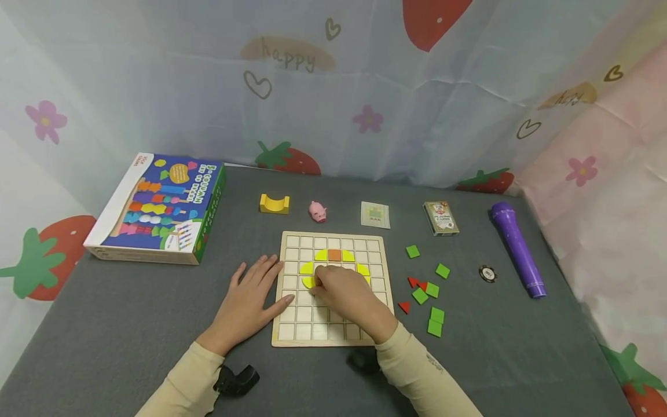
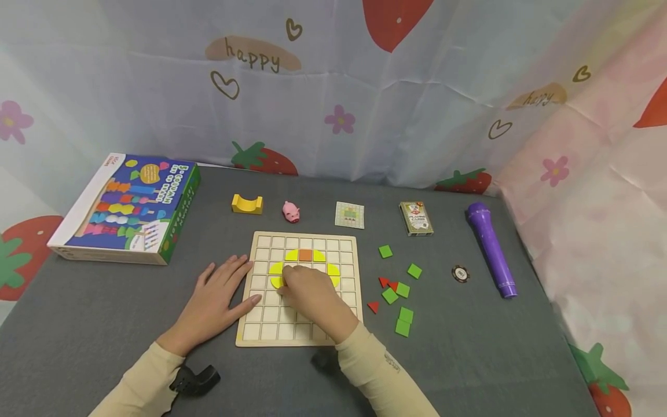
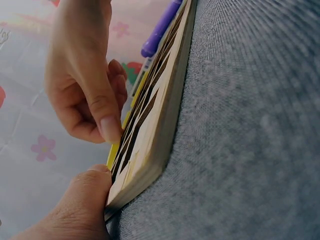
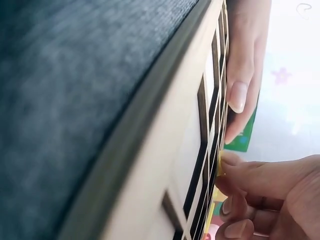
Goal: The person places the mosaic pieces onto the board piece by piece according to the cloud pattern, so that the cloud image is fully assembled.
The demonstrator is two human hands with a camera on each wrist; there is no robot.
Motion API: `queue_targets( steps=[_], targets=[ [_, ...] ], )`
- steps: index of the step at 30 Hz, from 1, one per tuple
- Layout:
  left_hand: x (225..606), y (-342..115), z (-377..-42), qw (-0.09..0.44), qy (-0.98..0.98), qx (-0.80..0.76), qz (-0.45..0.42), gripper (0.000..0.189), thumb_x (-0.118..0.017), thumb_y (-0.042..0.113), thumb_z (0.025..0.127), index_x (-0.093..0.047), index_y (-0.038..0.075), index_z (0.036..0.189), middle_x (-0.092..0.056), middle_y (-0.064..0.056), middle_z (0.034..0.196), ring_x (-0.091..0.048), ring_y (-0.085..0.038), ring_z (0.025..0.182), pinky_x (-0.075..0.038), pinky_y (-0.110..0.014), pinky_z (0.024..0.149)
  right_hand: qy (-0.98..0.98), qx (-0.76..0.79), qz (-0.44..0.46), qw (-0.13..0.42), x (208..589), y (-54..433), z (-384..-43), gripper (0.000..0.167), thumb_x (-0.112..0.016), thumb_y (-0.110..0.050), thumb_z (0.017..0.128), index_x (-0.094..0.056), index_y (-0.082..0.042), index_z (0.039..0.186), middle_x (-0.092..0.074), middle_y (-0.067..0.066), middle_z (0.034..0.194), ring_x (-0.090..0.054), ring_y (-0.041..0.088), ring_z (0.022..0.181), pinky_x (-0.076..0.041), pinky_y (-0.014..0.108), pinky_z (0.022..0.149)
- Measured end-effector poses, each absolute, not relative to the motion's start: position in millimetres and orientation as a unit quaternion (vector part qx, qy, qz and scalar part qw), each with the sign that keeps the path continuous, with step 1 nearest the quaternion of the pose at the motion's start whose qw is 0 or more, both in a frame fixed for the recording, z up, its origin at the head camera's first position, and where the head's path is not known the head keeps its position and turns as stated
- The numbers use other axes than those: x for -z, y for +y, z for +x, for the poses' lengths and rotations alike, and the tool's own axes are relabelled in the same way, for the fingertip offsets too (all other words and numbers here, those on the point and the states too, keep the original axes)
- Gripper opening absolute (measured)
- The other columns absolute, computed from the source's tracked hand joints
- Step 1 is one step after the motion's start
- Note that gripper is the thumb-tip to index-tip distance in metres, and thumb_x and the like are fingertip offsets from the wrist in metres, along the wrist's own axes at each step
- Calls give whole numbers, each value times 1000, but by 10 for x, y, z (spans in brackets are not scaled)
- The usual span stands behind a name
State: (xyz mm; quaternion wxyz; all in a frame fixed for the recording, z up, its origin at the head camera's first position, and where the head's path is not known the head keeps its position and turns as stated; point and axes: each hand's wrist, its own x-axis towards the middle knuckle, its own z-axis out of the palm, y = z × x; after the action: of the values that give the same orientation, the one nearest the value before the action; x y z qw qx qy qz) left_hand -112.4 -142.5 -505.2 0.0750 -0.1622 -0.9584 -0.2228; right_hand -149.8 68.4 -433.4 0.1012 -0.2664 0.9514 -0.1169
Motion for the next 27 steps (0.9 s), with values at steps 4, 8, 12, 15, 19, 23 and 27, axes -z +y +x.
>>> queue_targets(
  steps=[4, 8, 12, 15, 19, 23, 27],
  targets=[
    [5052, -1428, -1128, 77, -958, 221, -164, 73, -54, 57, 90, -41, 11, 146, -38, -10, 151, -28, -29, 142, -14, -59, 113, 950, 118, -271, 98, 4346, 655, -1514, 15, -70, -28, 88, -63, -16, 85, -52, -8, 66, -49, 9, 58, -40, 22, 52],
    [5054, -1429, -1129, 82, -958, 220, -165, 72, -54, 57, 91, -42, 11, 145, -39, -10, 150, -30, -29, 142, -15, -59, 112, 950, 114, -273, 99, 4362, 629, -1529, 14, -69, -28, 89, -64, -15, 87, -54, -8, 67, -49, 9, 59, -40, 22, 53],
    [5047, -1427, -1125, 78, -958, 222, -165, 73, -54, 57, 91, -42, 11, 145, -39, -10, 151, -29, -30, 142, -15, -59, 112, 951, 115, -272, 94, 4372, 616, -1542, 15, -70, -28, 88, -65, -14, 90, -58, -7, 71, -51, 8, 60, -42, 22, 53],
    [5046, -1420, -1122, 70, -959, 222, -162, 74, -54, 58, 91, -41, 11, 146, -37, -10, 152, -28, -29, 143, -14, -59, 113, 952, 116, -268, 89, 4376, 624, -1550, 17, -71, -30, 88, -65, -13, 91, -61, -6, 74, -51, 7, 60, -42, 22, 53],
    [5053, -1415, -1125, 69, -960, 219, -159, 74, -53, 58, 91, -41, 11, 146, -37, -10, 152, -28, -28, 143, -14, -59, 113, 952, 131, -262, 89, 4369, 663, -1549, 22, -71, -32, 87, -65, -13, 96, -62, -5, 79, -53, 7, 63, -44, 22, 54],
    [5057, -1411, -1128, 74, -960, 218, -161, 73, -54, 57, 91, -41, 11, 146, -38, -10, 151, -29, -29, 142, -15, -59, 112, 952, 139, -260, 84, 4358, 780, -1529, 36, -68, -37, 89, -62, -11, 114, -64, 0, 101, -60, 11, 82, -52, 27, 68],
    [5044, -1413, -1128, 67, -961, 217, -160, 73, -54, 57, 91, -41, 11, 146, -37, -10, 152, -28, -29, 143, -14, -59, 113, 952, 140, -267, 61, 4320, 1010, -1513, 61, -61, -43, 93, -44, -13, 143, -53, 6, 135, -52, 22, 120, -49, 38, 95]
  ],
)
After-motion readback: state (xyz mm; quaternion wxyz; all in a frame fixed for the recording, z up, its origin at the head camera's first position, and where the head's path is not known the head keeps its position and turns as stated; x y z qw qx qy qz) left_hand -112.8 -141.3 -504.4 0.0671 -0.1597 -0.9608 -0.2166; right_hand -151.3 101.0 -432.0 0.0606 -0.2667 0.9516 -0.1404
